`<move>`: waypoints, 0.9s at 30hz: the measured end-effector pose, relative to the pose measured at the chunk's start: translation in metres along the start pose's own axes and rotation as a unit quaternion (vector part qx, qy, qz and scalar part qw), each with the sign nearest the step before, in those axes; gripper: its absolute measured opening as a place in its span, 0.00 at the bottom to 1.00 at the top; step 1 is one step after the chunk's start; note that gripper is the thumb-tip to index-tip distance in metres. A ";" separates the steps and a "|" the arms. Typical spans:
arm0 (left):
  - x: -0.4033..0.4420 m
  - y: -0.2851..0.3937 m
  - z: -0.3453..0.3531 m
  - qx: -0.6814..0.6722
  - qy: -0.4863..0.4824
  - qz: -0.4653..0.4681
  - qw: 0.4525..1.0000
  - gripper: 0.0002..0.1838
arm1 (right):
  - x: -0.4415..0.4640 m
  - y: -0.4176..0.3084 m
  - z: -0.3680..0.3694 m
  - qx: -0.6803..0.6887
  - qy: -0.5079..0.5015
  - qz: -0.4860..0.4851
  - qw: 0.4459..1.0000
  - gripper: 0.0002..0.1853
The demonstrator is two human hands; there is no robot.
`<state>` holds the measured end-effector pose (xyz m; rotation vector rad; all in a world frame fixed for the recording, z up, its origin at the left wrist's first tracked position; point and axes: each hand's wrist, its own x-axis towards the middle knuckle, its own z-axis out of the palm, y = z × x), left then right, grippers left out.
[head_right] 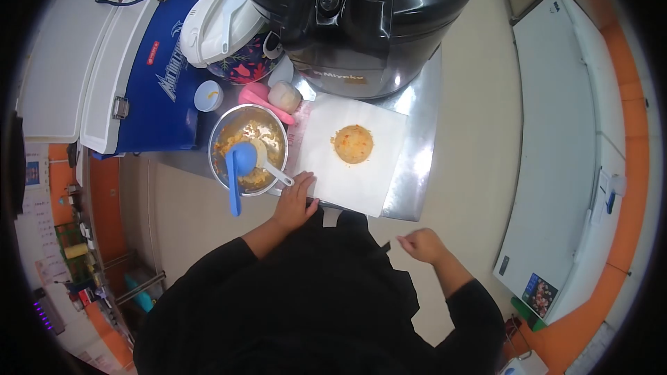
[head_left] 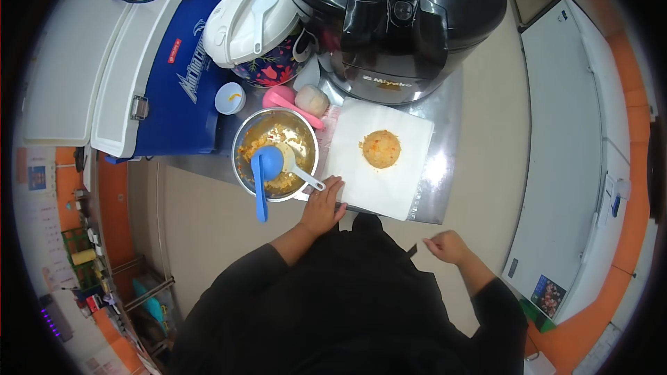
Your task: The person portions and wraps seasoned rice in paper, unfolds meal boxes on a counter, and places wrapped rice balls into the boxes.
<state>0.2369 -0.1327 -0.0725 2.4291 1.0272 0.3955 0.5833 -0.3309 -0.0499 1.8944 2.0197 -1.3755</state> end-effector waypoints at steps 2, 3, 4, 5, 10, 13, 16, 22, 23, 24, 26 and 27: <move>0.002 0.002 -0.005 0.002 -0.015 0.015 1.000 0.30 | -0.037 0.028 0.021 0.021 0.161 0.043 0.986 0.12; 0.002 0.004 -0.008 0.005 -0.033 0.029 0.999 0.28 | -0.046 0.038 0.030 0.021 0.163 0.044 0.986 0.12; 0.005 0.006 -0.010 0.006 -0.032 0.032 0.999 0.28 | -0.051 0.045 0.038 -0.023 0.199 0.059 0.978 0.11; 0.007 0.009 -0.013 0.013 -0.035 0.069 0.997 0.27 | -0.053 0.053 0.044 -0.069 0.235 0.074 0.967 0.10; 0.015 0.009 -0.005 -0.002 -0.043 0.141 0.989 0.24 | 0.014 -0.068 -0.036 0.009 0.249 0.071 0.966 0.15; 0.016 0.013 -0.004 -0.009 -0.049 0.131 0.990 0.23 | 0.068 -0.071 -0.034 0.074 0.326 -0.099 0.937 0.19; 0.017 0.017 -0.005 0.002 -0.050 0.120 0.992 0.23 | 0.086 -0.066 -0.039 -0.030 0.365 -0.176 0.914 0.24; 0.016 0.019 0.002 0.032 -0.004 0.126 0.991 0.16 | 0.084 -0.048 -0.032 -0.013 0.324 -0.211 0.922 0.25; 0.017 0.019 0.003 0.038 0.007 0.129 0.991 0.14 | 0.089 -0.040 -0.026 -0.044 0.341 -0.222 0.913 0.23; 0.019 0.022 0.001 0.043 0.018 0.130 0.990 0.12 | 0.090 -0.040 -0.028 -0.075 0.357 -0.234 0.901 0.21; 0.021 0.028 -0.001 0.023 0.026 0.096 0.995 0.10 | 0.088 -0.040 -0.029 -0.047 0.367 -0.228 0.901 0.19; 0.022 0.030 -0.001 0.001 0.033 0.065 0.997 0.09 | 0.085 -0.043 -0.032 -0.018 0.379 -0.218 0.899 0.18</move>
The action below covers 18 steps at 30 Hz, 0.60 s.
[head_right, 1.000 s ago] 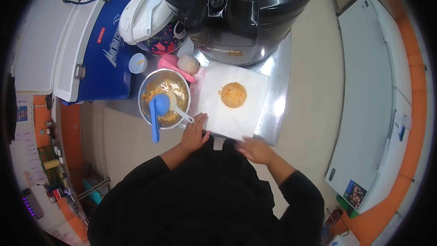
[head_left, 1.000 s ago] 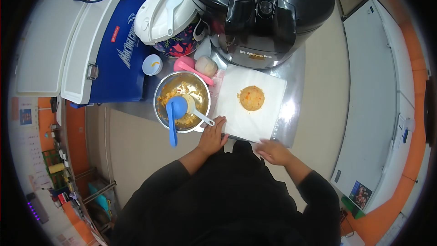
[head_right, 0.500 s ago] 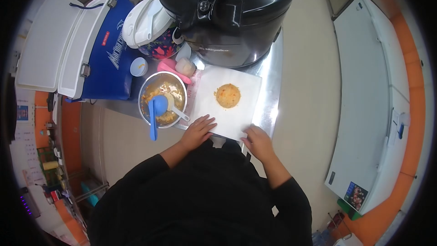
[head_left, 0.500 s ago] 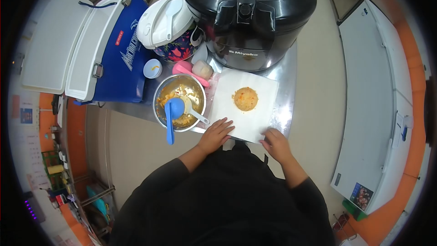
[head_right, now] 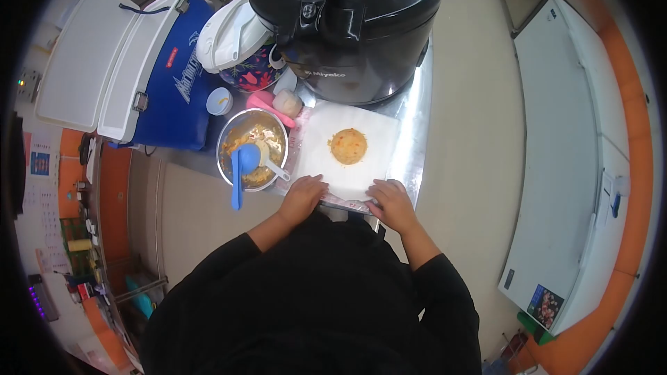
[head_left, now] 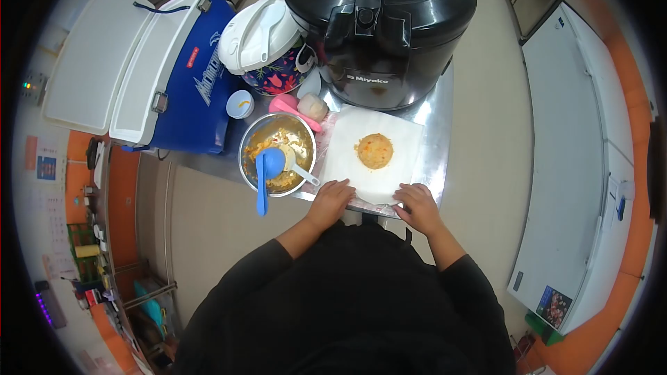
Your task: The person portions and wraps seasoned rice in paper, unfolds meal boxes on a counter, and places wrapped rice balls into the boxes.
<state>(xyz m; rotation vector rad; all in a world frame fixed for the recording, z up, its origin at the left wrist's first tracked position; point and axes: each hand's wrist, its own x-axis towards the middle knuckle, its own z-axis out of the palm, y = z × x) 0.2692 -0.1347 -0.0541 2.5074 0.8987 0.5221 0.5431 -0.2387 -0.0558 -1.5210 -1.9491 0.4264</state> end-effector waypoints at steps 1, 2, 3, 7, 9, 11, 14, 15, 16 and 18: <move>0.001 0.000 0.001 0.001 0.000 -0.001 1.000 0.09 | 0.002 -0.003 -0.004 0.001 0.000 -0.001 1.000 0.18; 0.003 0.001 0.001 -0.012 0.009 -0.010 1.000 0.08 | 0.004 -0.007 -0.009 0.006 0.003 0.000 1.000 0.17; 0.005 0.001 0.001 -0.026 0.019 -0.019 0.999 0.07 | 0.006 -0.009 -0.012 0.011 0.007 0.000 1.000 0.17; 0.010 0.002 0.001 -0.041 0.024 -0.008 0.999 0.05 | 0.009 -0.015 -0.012 0.028 0.009 -0.028 0.999 0.16; 0.012 0.003 0.002 -0.049 0.033 0.000 0.998 0.05 | 0.009 -0.016 -0.008 0.063 -0.017 0.017 0.998 0.15; 0.013 0.005 0.001 -0.059 0.031 -0.009 0.998 0.05 | 0.008 -0.009 0.003 0.093 -0.043 0.055 0.993 0.14; 0.013 0.006 0.003 -0.069 0.026 -0.022 0.997 0.05 | 0.013 -0.010 0.004 0.125 -0.063 0.099 0.985 0.12; 0.013 0.006 0.004 -0.067 0.026 -0.027 0.997 0.05 | 0.015 -0.011 0.003 0.126 -0.057 0.104 0.985 0.12; 0.013 0.006 0.004 -0.067 0.026 -0.027 0.997 0.05 | 0.016 -0.010 0.004 0.127 -0.057 0.104 0.985 0.12; 0.013 0.005 0.005 -0.062 0.024 -0.012 0.998 0.05 | 0.017 -0.010 0.006 0.114 -0.071 0.086 0.987 0.12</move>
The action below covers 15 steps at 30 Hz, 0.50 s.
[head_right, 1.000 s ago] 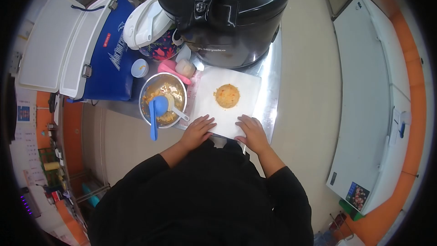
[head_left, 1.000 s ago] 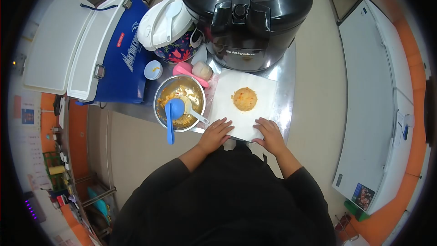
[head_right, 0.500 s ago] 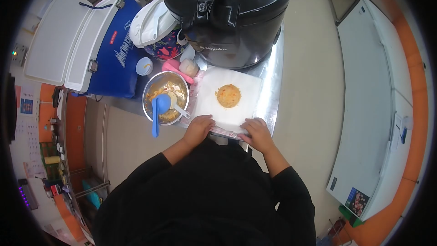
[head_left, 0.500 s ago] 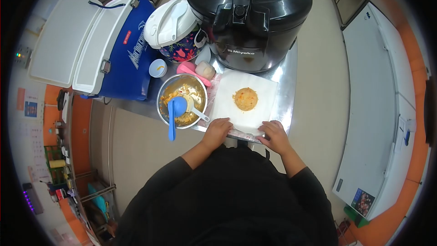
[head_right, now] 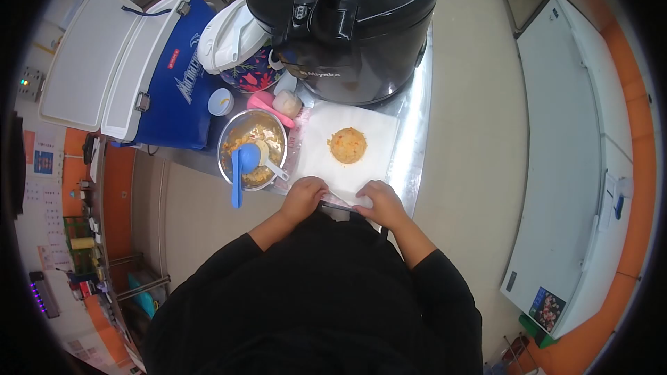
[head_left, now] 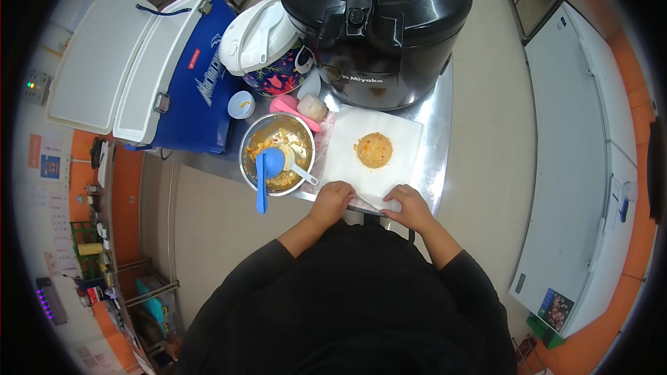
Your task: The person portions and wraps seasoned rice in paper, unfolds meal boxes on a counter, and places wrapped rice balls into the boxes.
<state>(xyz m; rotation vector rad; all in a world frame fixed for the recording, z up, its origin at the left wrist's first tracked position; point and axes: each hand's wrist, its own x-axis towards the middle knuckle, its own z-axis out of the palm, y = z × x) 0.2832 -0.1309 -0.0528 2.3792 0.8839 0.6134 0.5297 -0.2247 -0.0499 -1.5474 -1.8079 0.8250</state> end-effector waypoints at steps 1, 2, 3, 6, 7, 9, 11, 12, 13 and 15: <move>0.000 0.000 0.000 0.001 0.000 0.000 1.000 0.05 | 0.000 0.000 0.001 0.001 0.000 -0.001 1.000 0.12; -0.001 0.000 0.001 0.005 -0.005 -0.003 1.000 0.05 | 0.000 -0.001 0.001 -0.006 -0.002 -0.001 1.000 0.13; -0.001 0.001 0.000 0.009 -0.009 -0.006 1.000 0.05 | -0.001 -0.001 0.001 -0.012 -0.004 -0.002 1.000 0.13; -0.001 0.002 -0.001 0.008 -0.014 -0.017 1.000 0.05 | 0.000 0.001 0.002 -0.019 -0.004 -0.004 1.000 0.14; -0.001 0.003 -0.001 0.008 -0.014 -0.017 1.000 0.05 | 0.000 0.003 0.002 -0.018 -0.004 -0.004 1.000 0.14; -0.001 0.002 0.000 0.010 -0.015 -0.019 1.000 0.05 | 0.001 0.004 0.002 -0.004 -0.012 0.012 1.000 0.14; -0.001 0.001 0.001 0.011 -0.014 -0.018 1.000 0.05 | 0.000 0.001 -0.001 -0.007 -0.008 0.019 1.000 0.13; -0.002 0.001 0.001 0.011 -0.013 -0.017 1.000 0.05 | 0.000 -0.001 -0.001 -0.010 -0.004 0.027 1.000 0.12; -0.002 0.000 0.001 0.011 -0.013 -0.016 1.000 0.05 | -0.001 -0.001 0.000 -0.010 -0.004 0.027 1.000 0.12; -0.002 0.000 0.001 0.011 -0.013 -0.020 1.000 0.05 | -0.002 -0.001 0.001 -0.035 0.014 0.021 0.999 0.09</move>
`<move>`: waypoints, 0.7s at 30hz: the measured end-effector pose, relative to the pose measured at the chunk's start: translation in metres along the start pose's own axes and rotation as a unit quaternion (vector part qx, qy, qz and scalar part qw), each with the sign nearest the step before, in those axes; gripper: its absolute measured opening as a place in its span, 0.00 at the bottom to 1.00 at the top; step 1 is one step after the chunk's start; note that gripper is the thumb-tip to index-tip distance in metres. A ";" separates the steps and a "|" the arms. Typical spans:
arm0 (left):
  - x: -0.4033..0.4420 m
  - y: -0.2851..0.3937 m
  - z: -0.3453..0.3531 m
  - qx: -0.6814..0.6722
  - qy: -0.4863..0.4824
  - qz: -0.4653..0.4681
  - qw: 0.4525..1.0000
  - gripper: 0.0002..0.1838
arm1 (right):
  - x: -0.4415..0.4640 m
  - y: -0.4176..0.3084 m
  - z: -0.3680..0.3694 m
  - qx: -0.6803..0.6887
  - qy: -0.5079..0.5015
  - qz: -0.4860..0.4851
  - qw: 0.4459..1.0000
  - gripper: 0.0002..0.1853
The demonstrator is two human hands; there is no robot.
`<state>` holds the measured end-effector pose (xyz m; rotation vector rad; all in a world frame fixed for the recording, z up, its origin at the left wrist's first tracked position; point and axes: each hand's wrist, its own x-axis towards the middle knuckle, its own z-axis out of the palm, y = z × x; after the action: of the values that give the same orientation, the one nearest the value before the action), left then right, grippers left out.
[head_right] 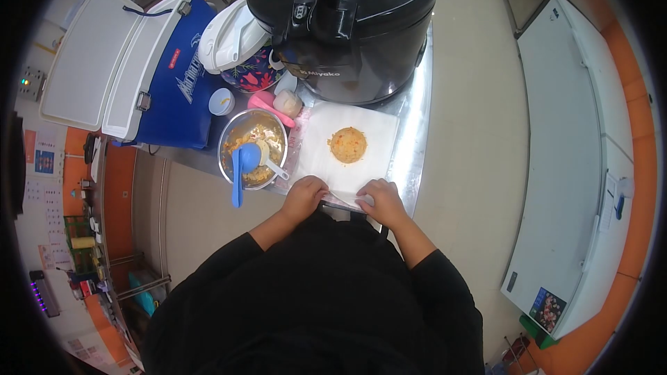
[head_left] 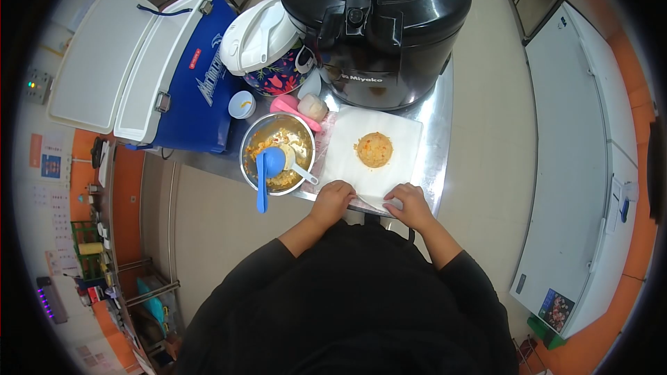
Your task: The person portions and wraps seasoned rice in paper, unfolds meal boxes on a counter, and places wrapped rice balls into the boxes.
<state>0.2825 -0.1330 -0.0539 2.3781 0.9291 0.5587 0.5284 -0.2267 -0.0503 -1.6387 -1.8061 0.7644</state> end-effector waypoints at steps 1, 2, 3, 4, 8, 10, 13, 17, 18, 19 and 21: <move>0.000 0.001 0.000 0.000 0.000 0.000 1.000 0.05 | 0.000 -0.001 -0.001 0.000 0.000 0.000 1.000 0.09; 0.000 0.001 0.000 0.001 0.003 0.000 1.000 0.05 | -0.001 -0.003 -0.002 -0.025 0.012 -0.023 0.999 0.08; 0.000 0.001 0.001 0.003 0.006 0.000 1.000 0.05 | 0.000 -0.005 -0.003 -0.049 0.023 -0.045 0.998 0.07; -0.001 -0.001 0.001 0.003 0.007 0.001 1.000 0.05 | 0.000 -0.004 -0.001 -0.049 0.023 -0.045 0.997 0.07; 0.006 0.020 -0.020 0.016 -0.014 -0.002 1.000 0.15 | 0.002 -0.005 -0.005 -0.045 0.085 -0.088 0.991 0.06; 0.008 0.027 -0.031 0.031 0.001 0.002 1.000 0.21 | 0.002 -0.011 -0.013 -0.029 0.096 -0.107 0.989 0.07; 0.003 0.023 -0.035 0.059 0.000 0.004 0.998 0.31 | -0.006 -0.013 -0.023 -0.026 0.024 -0.154 0.988 0.08; -0.009 0.017 -0.040 0.115 -0.094 0.038 0.988 0.31 | -0.019 -0.009 -0.023 -0.007 -0.001 -0.163 0.987 0.09; -0.014 0.013 -0.038 0.127 -0.111 0.052 0.984 0.28 | -0.022 -0.007 -0.023 0.006 -0.004 -0.148 0.989 0.10; -0.020 0.004 -0.033 0.127 -0.111 0.052 0.984 0.28 | -0.024 -0.006 -0.023 0.005 -0.005 -0.148 0.989 0.10; -0.027 -0.009 -0.024 0.054 -0.079 0.062 0.994 0.23 | -0.026 -0.006 -0.025 0.038 0.006 -0.111 0.993 0.12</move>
<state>0.2463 -0.1391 -0.0458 2.5476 0.7634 0.3679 0.5447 -0.2521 -0.0299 -1.3633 -1.8879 0.7130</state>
